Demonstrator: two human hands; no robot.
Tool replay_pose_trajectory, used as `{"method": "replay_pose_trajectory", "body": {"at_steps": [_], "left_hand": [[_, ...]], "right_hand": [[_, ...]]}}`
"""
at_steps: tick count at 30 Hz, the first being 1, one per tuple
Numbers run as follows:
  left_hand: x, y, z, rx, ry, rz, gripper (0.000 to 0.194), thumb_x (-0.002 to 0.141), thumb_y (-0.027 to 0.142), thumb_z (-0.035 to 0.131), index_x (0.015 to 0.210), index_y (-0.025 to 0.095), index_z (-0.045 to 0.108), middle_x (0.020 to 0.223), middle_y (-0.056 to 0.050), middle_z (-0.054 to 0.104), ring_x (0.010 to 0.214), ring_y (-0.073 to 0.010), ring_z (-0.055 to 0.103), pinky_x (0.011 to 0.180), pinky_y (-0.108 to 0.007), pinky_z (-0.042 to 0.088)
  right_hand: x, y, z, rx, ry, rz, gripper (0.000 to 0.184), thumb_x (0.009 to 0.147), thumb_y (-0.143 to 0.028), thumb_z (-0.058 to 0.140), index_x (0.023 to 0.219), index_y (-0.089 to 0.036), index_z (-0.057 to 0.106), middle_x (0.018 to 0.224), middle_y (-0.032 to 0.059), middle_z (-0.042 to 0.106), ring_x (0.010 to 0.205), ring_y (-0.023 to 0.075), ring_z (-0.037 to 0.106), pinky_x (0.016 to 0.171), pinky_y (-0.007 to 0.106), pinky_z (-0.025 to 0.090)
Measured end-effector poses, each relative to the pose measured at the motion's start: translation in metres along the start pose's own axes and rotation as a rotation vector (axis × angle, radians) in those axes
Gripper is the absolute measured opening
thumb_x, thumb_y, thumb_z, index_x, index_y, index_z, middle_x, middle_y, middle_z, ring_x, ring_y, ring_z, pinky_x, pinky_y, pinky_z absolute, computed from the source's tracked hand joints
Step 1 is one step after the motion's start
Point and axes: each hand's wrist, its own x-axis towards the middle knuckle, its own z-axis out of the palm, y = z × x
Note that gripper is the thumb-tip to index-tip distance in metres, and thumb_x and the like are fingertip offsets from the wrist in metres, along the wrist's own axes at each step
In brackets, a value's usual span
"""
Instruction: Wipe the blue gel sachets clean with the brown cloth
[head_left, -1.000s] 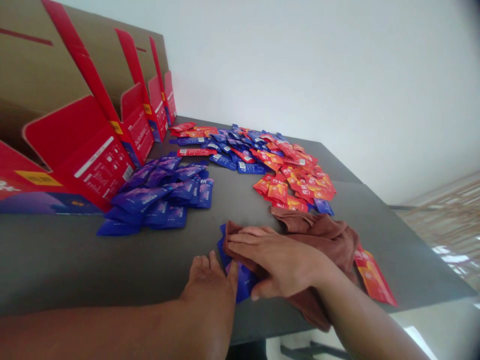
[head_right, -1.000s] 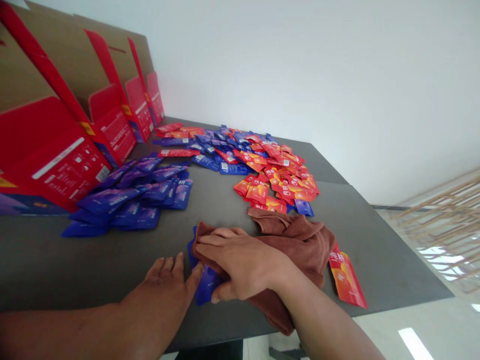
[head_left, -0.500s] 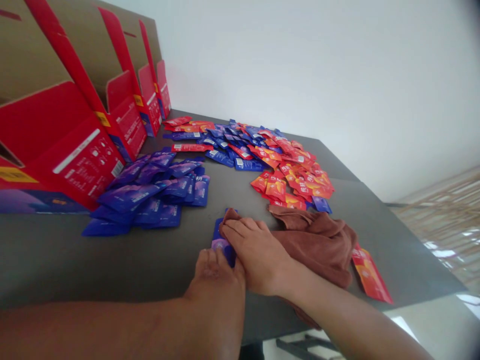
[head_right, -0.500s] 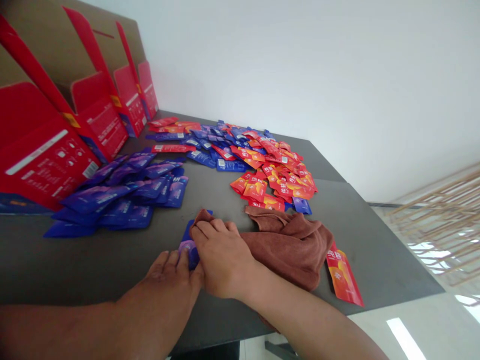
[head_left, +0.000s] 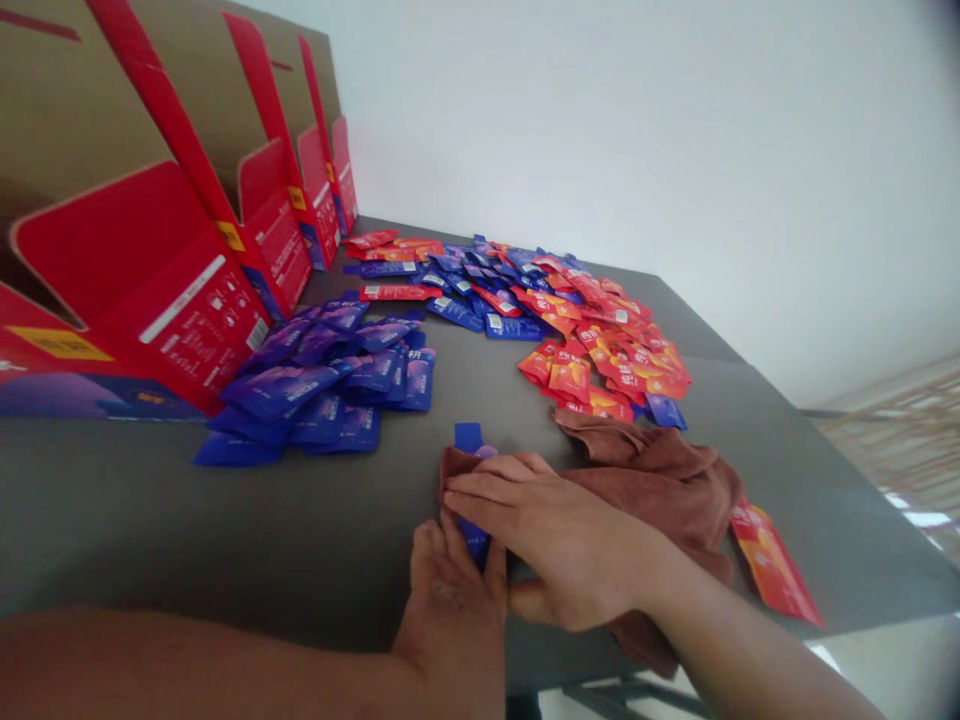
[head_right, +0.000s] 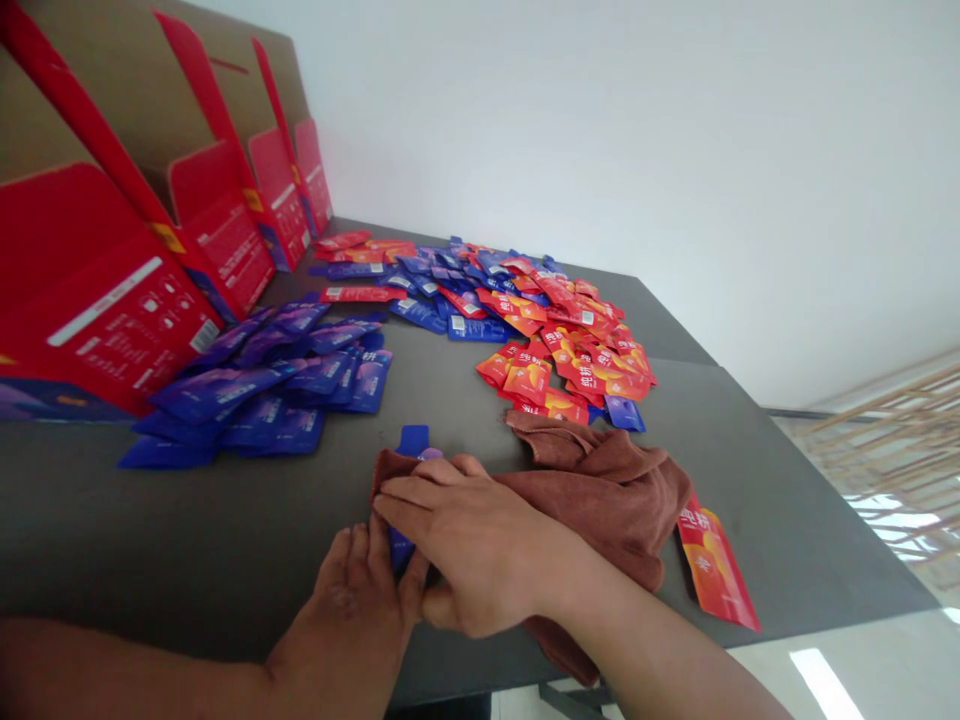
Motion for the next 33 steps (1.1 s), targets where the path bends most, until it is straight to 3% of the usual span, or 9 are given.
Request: {"method": "replay_pose_trajectory", "body": {"at_steps": [4, 7, 13, 18, 22, 26, 31, 33], "left_hand": [[-0.005, -0.007, -0.004, 0.085, 0.089, 0.099, 0.048, 0.077, 0.010, 0.045, 0.122, 0.027, 0.043, 0.120, -0.020, 0.054, 0.107, -0.0294, 0.053, 0.092, -0.044, 0.043], [-0.007, -0.011, -0.008, 0.153, 0.087, 0.096, 0.048, 0.077, 0.009, 0.042, 0.122, 0.025, 0.044, 0.119, -0.018, 0.056, 0.103, -0.0271, 0.056, 0.089, -0.041, 0.045], [-0.014, -0.004, 0.003, 0.227, 0.208, 0.090, 0.048, 0.078, 0.011, 0.041, 0.125, 0.023, 0.042, 0.118, -0.020, 0.056, 0.101, -0.0279, 0.058, 0.088, -0.039, 0.046], [-0.019, -0.001, 0.001, 0.205, 0.183, 0.073, 0.049, 0.078, 0.011, 0.044, 0.125, 0.024, 0.041, 0.118, -0.018, 0.058, 0.104, -0.0274, 0.056, 0.090, -0.040, 0.045], [-0.019, 0.000, -0.005, 0.183, 0.160, 0.058, 0.048, 0.077, 0.012, 0.046, 0.123, 0.026, 0.043, 0.118, -0.017, 0.058, 0.107, -0.0275, 0.054, 0.093, -0.041, 0.043], [-0.020, 0.003, 0.004, 0.091, 0.169, 0.040, 0.047, 0.078, 0.012, 0.046, 0.122, 0.028, 0.044, 0.117, -0.016, 0.059, 0.109, -0.0280, 0.053, 0.094, -0.045, 0.041], [-0.018, 0.009, 0.017, 0.005, 0.218, -0.019, 0.045, 0.079, 0.015, 0.044, 0.123, 0.028, 0.043, 0.117, -0.016, 0.059, 0.109, -0.0274, 0.053, 0.095, -0.048, 0.040], [-0.018, 0.010, 0.017, 0.009, 0.226, -0.031, 0.045, 0.080, 0.015, 0.043, 0.122, 0.028, 0.044, 0.117, -0.016, 0.059, 0.109, -0.0272, 0.054, 0.095, -0.047, 0.040]], "right_hand": [[0.001, 0.005, -0.004, 0.032, -0.014, -0.010, 0.060, 0.065, -0.030, 0.064, 0.121, -0.019, 0.047, 0.116, 0.0091, 0.053, 0.106, 0.0257, 0.041, 0.090, 0.041, 0.029], [0.003, 0.012, -0.005, 0.020, -0.002, 0.025, 0.064, 0.066, -0.029, 0.063, 0.126, -0.018, 0.043, 0.119, 0.0094, 0.052, 0.106, 0.0254, 0.042, 0.089, 0.041, 0.029], [0.007, 0.022, 0.000, -0.042, 0.082, 0.116, 0.047, 0.078, -0.013, 0.048, 0.125, -0.020, 0.045, 0.121, 0.0066, 0.052, 0.106, 0.0220, 0.042, 0.089, 0.039, 0.030], [0.006, 0.020, 0.002, -0.071, 0.076, 0.120, 0.047, 0.079, -0.009, 0.046, 0.123, -0.022, 0.048, 0.117, 0.0074, 0.050, 0.102, 0.0211, 0.042, 0.086, 0.037, 0.031], [0.002, 0.013, -0.001, -0.030, 0.005, 0.042, 0.038, 0.080, -0.013, 0.048, 0.115, -0.026, 0.055, 0.101, 0.0048, 0.053, 0.094, 0.0191, 0.045, 0.082, 0.035, 0.033], [0.001, 0.013, -0.004, 0.028, -0.061, -0.060, 0.030, 0.083, -0.014, 0.046, 0.105, -0.027, 0.060, 0.098, 0.0026, 0.054, 0.092, 0.0174, 0.047, 0.081, 0.033, 0.033], [0.008, 0.028, 0.003, 0.004, 0.124, 0.123, 0.035, 0.084, -0.010, 0.042, 0.115, -0.022, 0.054, 0.103, 0.0052, 0.054, 0.095, 0.0168, 0.048, 0.081, 0.030, 0.036], [0.009, 0.031, 0.006, 0.003, 0.146, 0.134, 0.034, 0.083, -0.009, 0.043, 0.115, -0.020, 0.053, 0.108, 0.0062, 0.053, 0.098, 0.0172, 0.048, 0.083, 0.029, 0.037]]}}
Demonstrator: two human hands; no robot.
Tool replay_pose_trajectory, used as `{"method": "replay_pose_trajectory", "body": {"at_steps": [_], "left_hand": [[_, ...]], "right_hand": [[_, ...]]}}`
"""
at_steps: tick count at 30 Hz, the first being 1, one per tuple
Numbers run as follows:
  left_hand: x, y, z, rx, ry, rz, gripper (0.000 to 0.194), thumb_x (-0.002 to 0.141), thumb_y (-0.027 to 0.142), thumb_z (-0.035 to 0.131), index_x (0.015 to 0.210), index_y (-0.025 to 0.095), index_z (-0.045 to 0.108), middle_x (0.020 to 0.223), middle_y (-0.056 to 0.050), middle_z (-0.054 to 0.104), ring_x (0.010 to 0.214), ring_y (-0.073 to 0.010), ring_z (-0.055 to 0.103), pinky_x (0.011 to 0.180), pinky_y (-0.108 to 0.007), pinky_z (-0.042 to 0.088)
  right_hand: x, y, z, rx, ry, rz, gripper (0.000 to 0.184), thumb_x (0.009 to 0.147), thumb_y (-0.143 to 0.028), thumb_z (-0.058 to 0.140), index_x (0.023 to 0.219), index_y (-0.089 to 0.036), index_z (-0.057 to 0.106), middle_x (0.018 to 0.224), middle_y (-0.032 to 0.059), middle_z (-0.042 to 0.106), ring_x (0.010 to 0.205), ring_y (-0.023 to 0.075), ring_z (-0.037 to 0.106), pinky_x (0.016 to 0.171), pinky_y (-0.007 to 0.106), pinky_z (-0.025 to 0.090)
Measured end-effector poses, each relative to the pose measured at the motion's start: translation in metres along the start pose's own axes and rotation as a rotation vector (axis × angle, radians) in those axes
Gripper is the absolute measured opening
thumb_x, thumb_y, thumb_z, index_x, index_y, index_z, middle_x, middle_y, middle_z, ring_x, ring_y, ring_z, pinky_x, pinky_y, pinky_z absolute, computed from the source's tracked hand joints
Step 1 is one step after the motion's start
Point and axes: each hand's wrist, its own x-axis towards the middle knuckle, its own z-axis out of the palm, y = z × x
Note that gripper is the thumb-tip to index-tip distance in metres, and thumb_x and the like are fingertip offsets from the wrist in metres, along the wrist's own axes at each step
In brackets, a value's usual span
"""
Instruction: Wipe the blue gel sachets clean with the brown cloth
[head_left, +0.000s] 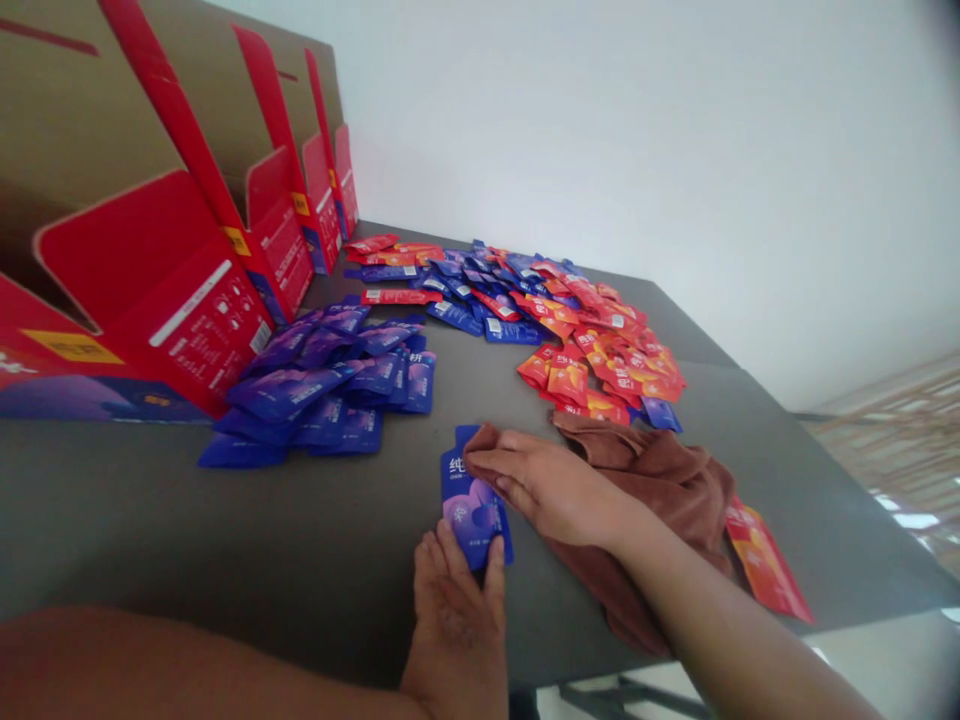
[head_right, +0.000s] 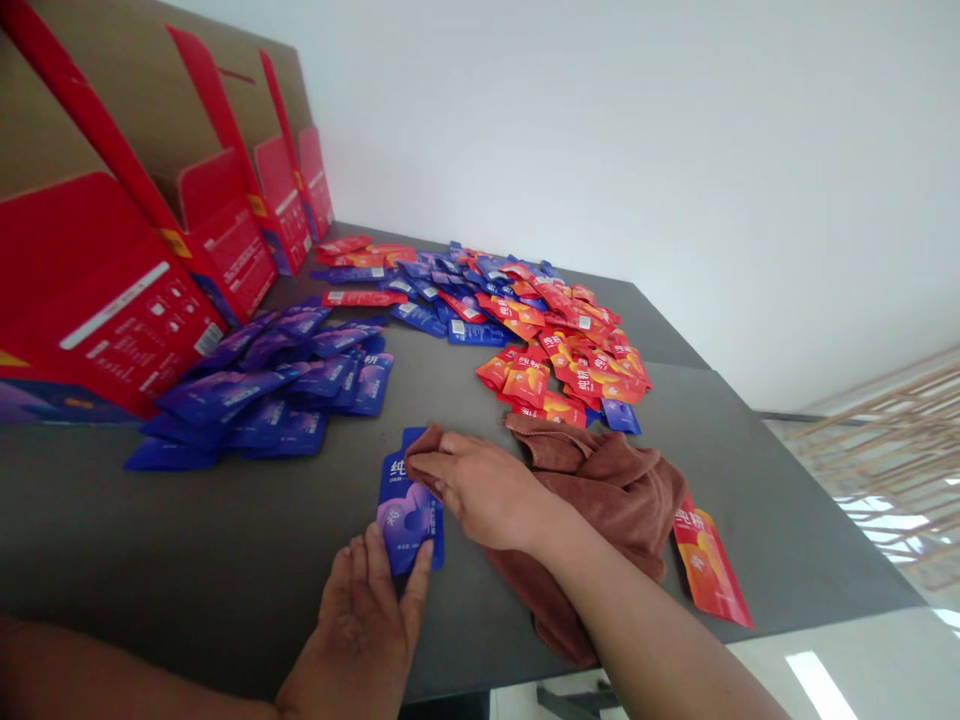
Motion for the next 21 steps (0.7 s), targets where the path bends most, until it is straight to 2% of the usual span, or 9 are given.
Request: {"method": "replay_pose_trajectory", "body": {"at_steps": [5, 9, 16, 19, 21], "left_hand": [[0.001, -0.002, -0.008, 0.096, -0.035, 0.043, 0.040, 0.080, 0.018, 0.046, 0.118, 0.029, 0.049, 0.116, -0.016, 0.060, 0.107, -0.0276, 0.054, 0.094, -0.044, 0.041], [0.001, -0.002, -0.011, 0.081, -0.080, 0.072, 0.037, 0.079, 0.020, 0.048, 0.115, 0.030, 0.052, 0.118, -0.015, 0.059, 0.110, -0.0291, 0.052, 0.093, -0.048, 0.041], [0.000, 0.001, -0.004, 0.069, -0.061, 0.056, 0.042, 0.080, 0.019, 0.047, 0.119, 0.034, 0.046, 0.119, -0.013, 0.059, 0.110, -0.0272, 0.053, 0.094, -0.048, 0.041], [0.000, 0.003, 0.003, 0.067, -0.034, 0.074, 0.042, 0.080, 0.021, 0.047, 0.121, 0.031, 0.044, 0.119, -0.015, 0.059, 0.108, -0.0286, 0.053, 0.092, -0.048, 0.043], [-0.001, 0.004, 0.006, 0.068, -0.018, 0.073, 0.042, 0.080, 0.023, 0.048, 0.120, 0.031, 0.045, 0.118, -0.016, 0.059, 0.108, -0.0291, 0.054, 0.091, -0.049, 0.043]], "right_hand": [[-0.006, -0.010, 0.000, 0.099, -0.091, -0.117, 0.021, 0.080, -0.009, 0.048, 0.099, -0.017, 0.054, 0.098, 0.0046, 0.057, 0.092, 0.0167, 0.050, 0.082, 0.030, 0.038], [-0.009, -0.016, -0.001, 0.152, -0.193, -0.217, 0.016, 0.079, -0.006, 0.048, 0.088, -0.018, 0.055, 0.093, 0.0016, 0.058, 0.087, 0.0147, 0.051, 0.081, 0.028, 0.037], [0.011, 0.001, 0.005, 0.127, 0.035, -0.082, 0.022, 0.083, -0.004, 0.042, 0.094, -0.017, 0.056, 0.097, 0.0040, 0.056, 0.091, 0.0132, 0.050, 0.082, 0.026, 0.037], [0.022, 0.003, 0.006, 0.027, 0.064, -0.031, 0.024, 0.086, -0.008, 0.039, 0.097, -0.017, 0.059, 0.098, 0.0062, 0.055, 0.091, 0.0153, 0.049, 0.081, 0.028, 0.037], [0.024, -0.001, 0.006, -0.024, 0.035, -0.047, 0.024, 0.085, -0.010, 0.040, 0.096, -0.017, 0.061, 0.094, 0.0063, 0.055, 0.090, 0.0166, 0.049, 0.080, 0.029, 0.036]]}}
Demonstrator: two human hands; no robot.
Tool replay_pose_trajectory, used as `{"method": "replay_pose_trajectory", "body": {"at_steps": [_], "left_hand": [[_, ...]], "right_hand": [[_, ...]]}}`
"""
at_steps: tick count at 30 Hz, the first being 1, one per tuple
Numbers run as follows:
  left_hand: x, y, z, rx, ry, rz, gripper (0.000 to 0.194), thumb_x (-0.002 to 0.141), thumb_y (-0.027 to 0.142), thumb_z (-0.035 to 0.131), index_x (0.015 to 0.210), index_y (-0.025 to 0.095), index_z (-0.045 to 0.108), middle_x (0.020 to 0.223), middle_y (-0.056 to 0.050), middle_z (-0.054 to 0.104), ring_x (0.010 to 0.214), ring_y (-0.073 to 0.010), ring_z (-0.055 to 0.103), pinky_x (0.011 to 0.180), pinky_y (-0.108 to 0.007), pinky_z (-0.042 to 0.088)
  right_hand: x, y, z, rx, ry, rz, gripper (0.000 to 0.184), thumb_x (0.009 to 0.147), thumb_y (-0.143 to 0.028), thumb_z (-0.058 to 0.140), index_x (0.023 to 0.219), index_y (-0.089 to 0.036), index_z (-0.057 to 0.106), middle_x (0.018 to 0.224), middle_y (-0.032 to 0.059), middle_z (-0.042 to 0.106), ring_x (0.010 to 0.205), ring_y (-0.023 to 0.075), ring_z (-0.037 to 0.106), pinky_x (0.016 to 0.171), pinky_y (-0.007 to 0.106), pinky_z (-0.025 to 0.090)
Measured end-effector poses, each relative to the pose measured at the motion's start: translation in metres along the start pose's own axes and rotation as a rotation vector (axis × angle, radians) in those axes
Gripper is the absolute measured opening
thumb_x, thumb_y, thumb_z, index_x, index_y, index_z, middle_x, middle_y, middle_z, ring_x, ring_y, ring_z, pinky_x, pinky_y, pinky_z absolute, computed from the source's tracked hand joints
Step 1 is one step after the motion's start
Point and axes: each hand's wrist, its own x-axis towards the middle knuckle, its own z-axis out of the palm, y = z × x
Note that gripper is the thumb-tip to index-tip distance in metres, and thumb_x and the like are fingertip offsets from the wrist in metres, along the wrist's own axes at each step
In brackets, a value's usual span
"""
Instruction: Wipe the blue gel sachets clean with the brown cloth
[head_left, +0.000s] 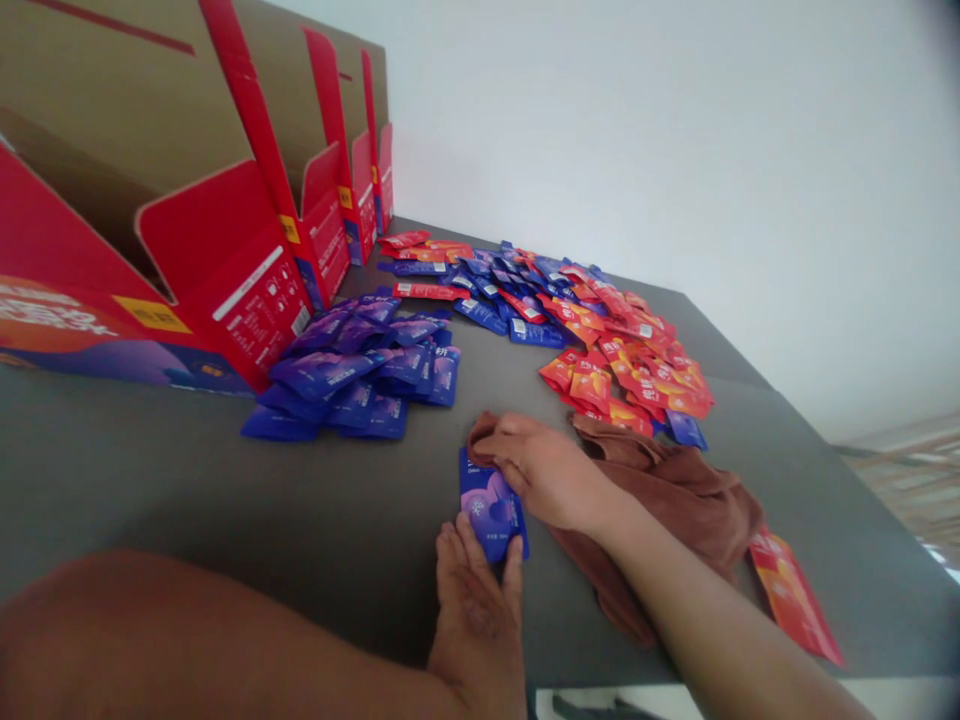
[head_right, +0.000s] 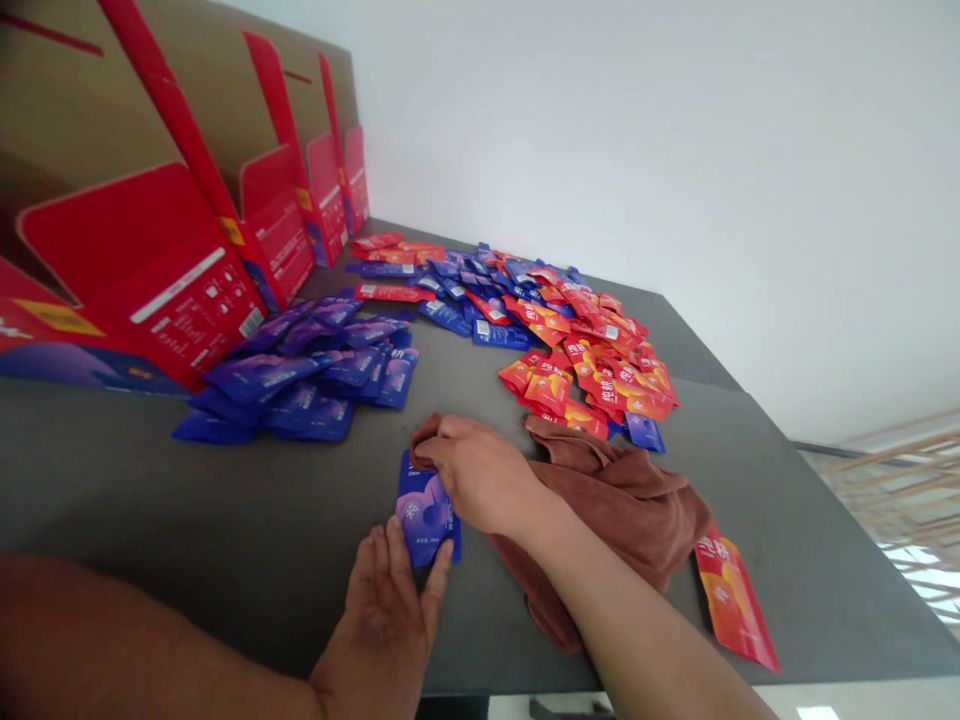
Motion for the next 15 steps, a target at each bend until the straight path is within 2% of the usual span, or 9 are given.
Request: {"method": "replay_pose_trajectory", "body": {"at_steps": [4, 6, 11, 15], "left_hand": [[-0.001, 0.000, -0.005, 0.032, -0.012, -0.003, 0.039, 0.077, 0.025, 0.053, 0.115, 0.032, 0.050, 0.115, -0.014, 0.061, 0.107, -0.0294, 0.054, 0.093, -0.050, 0.041], [0.000, -0.002, -0.008, 0.042, 0.000, 0.002, 0.038, 0.076, 0.025, 0.055, 0.113, 0.034, 0.052, 0.115, -0.014, 0.062, 0.107, -0.0297, 0.055, 0.093, -0.049, 0.041], [0.005, 0.002, 0.000, -0.033, 0.147, -0.030, 0.038, 0.077, 0.031, 0.053, 0.114, 0.033, 0.050, 0.112, -0.017, 0.062, 0.102, -0.0302, 0.058, 0.087, -0.048, 0.045], [0.010, 0.014, 0.007, -0.113, 0.131, -0.201, 0.033, 0.072, 0.035, 0.059, 0.105, 0.033, 0.058, 0.114, -0.017, 0.061, 0.106, -0.0323, 0.055, 0.092, -0.053, 0.040]], "right_hand": [[-0.009, -0.016, -0.002, 0.028, -0.131, -0.147, 0.020, 0.080, -0.009, 0.048, 0.090, -0.018, 0.063, 0.088, 0.0044, 0.055, 0.088, 0.0170, 0.048, 0.079, 0.030, 0.035], [-0.015, -0.018, -0.003, 0.046, -0.162, -0.159, 0.019, 0.079, -0.009, 0.049, 0.088, -0.018, 0.063, 0.088, 0.0042, 0.055, 0.087, 0.0167, 0.048, 0.080, 0.030, 0.035], [-0.016, -0.006, -0.003, 0.026, -0.062, -0.017, 0.026, 0.083, -0.008, 0.044, 0.097, -0.020, 0.063, 0.086, 0.0042, 0.054, 0.084, 0.0156, 0.049, 0.075, 0.027, 0.037], [-0.012, -0.001, 0.001, 0.013, 0.018, 0.052, 0.028, 0.085, -0.009, 0.041, 0.103, -0.019, 0.061, 0.088, 0.0050, 0.054, 0.082, 0.0149, 0.049, 0.074, 0.026, 0.037]]}}
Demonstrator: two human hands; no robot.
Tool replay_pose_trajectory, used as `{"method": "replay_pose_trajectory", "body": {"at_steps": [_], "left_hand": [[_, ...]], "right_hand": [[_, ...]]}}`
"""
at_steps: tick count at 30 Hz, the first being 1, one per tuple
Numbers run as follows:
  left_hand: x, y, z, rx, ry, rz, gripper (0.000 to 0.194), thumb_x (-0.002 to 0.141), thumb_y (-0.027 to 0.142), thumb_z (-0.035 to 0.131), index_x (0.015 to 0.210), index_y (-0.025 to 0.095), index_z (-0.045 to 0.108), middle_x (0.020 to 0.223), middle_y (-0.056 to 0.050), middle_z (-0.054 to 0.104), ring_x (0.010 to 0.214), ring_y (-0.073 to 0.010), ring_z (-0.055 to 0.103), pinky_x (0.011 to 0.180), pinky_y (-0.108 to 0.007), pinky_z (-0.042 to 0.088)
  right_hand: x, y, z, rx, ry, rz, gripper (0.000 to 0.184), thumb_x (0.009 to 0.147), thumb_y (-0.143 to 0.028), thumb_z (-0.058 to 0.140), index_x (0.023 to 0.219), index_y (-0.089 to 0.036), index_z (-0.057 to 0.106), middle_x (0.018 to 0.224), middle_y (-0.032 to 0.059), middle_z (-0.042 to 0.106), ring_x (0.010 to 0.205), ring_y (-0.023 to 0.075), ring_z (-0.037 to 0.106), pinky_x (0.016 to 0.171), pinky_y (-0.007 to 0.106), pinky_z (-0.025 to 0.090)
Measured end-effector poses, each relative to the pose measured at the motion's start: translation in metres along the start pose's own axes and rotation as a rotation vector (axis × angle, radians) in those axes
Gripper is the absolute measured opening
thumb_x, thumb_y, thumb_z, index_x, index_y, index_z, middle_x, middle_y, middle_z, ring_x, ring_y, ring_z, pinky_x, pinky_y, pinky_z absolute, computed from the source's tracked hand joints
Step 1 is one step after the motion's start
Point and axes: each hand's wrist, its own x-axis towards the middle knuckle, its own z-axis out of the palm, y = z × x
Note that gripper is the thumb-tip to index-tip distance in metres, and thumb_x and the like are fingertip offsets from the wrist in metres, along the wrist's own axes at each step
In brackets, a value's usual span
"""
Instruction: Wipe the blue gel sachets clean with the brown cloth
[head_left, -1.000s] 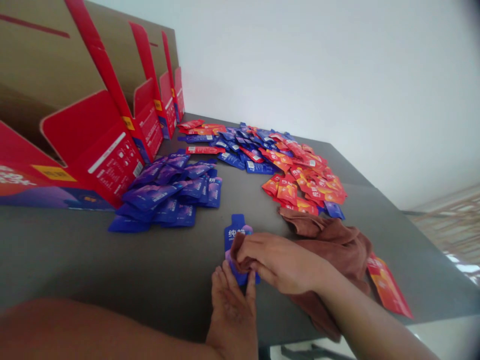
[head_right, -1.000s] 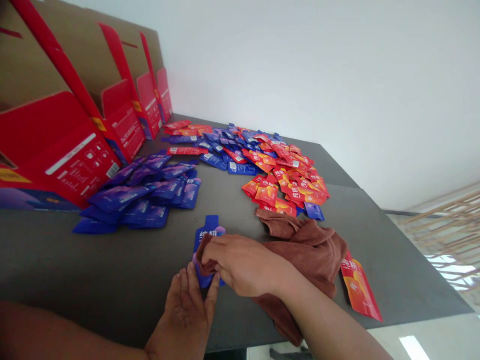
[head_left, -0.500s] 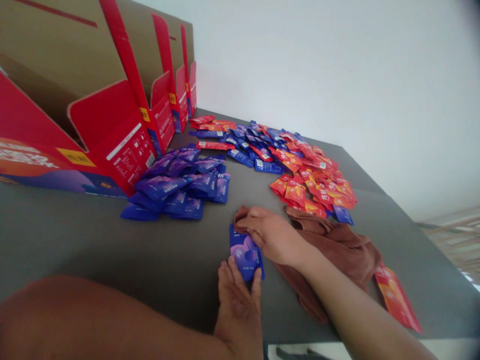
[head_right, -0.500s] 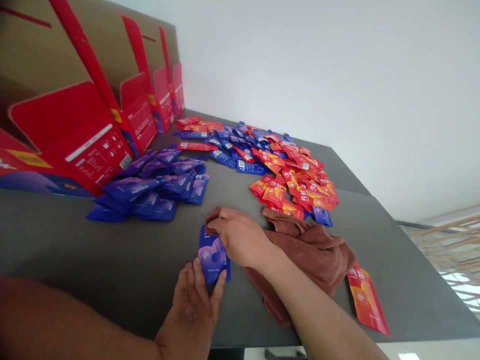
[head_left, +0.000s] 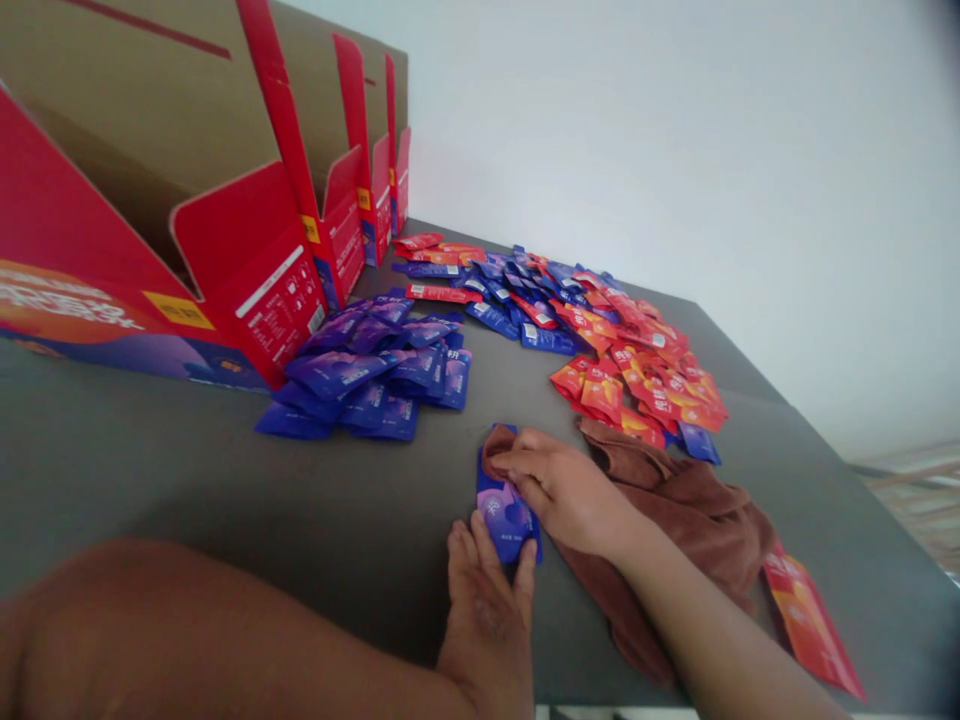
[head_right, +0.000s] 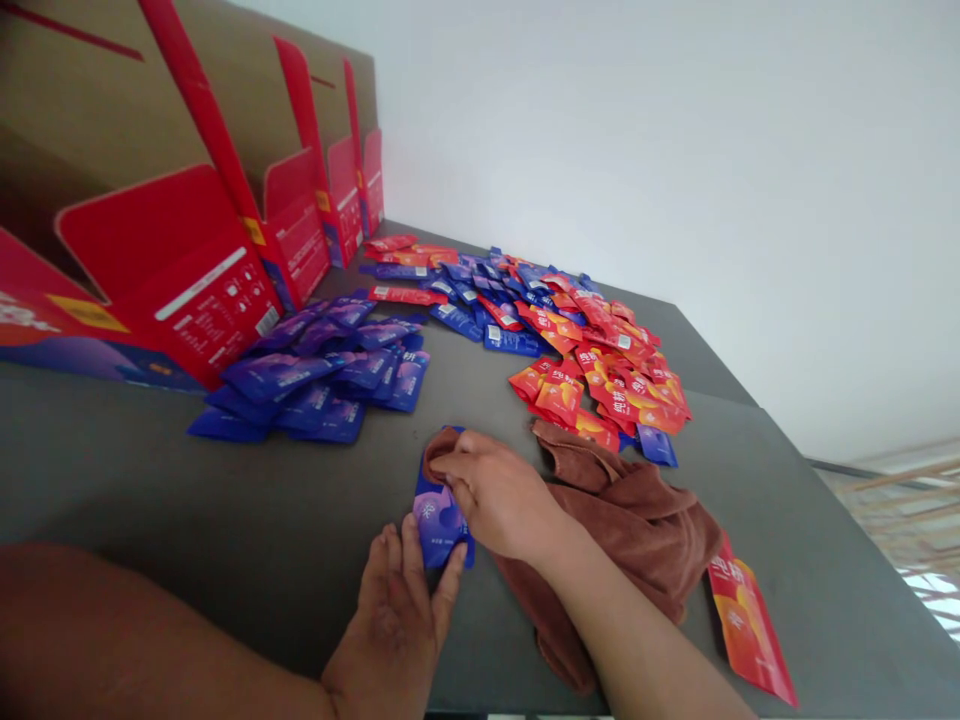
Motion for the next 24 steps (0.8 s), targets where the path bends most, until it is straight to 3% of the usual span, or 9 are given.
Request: {"method": "replay_pose_trajectory", "body": {"at_steps": [5, 13, 24], "left_hand": [[-0.001, -0.005, -0.010, 0.059, -0.015, 0.115, 0.034, 0.077, 0.032, 0.053, 0.111, 0.033, 0.053, 0.116, -0.016, 0.061, 0.107, -0.0293, 0.055, 0.094, -0.049, 0.039], [0.000, -0.013, -0.017, 0.146, -0.028, 0.148, 0.042, 0.077, 0.027, 0.054, 0.117, 0.036, 0.045, 0.116, -0.015, 0.061, 0.106, -0.0284, 0.055, 0.091, -0.047, 0.042], [-0.002, -0.012, -0.013, 0.084, -0.017, 0.134, 0.039, 0.078, 0.027, 0.052, 0.117, 0.033, 0.048, 0.116, -0.015, 0.061, 0.107, -0.0283, 0.055, 0.093, -0.050, 0.041]], "right_hand": [[-0.002, -0.004, 0.001, 0.024, -0.090, -0.119, 0.023, 0.082, -0.009, 0.047, 0.094, -0.020, 0.064, 0.085, 0.0034, 0.054, 0.083, 0.0148, 0.049, 0.075, 0.026, 0.037], [0.008, 0.016, 0.002, 0.008, 0.069, 0.077, 0.029, 0.086, -0.011, 0.042, 0.103, -0.022, 0.063, 0.091, 0.0037, 0.057, 0.083, 0.0143, 0.052, 0.074, 0.025, 0.039], [-0.005, 0.000, -0.004, 0.132, -0.081, -0.090, 0.029, 0.079, -0.005, 0.048, 0.095, -0.021, 0.066, 0.082, 0.0016, 0.056, 0.079, 0.0125, 0.051, 0.071, 0.024, 0.038]]}}
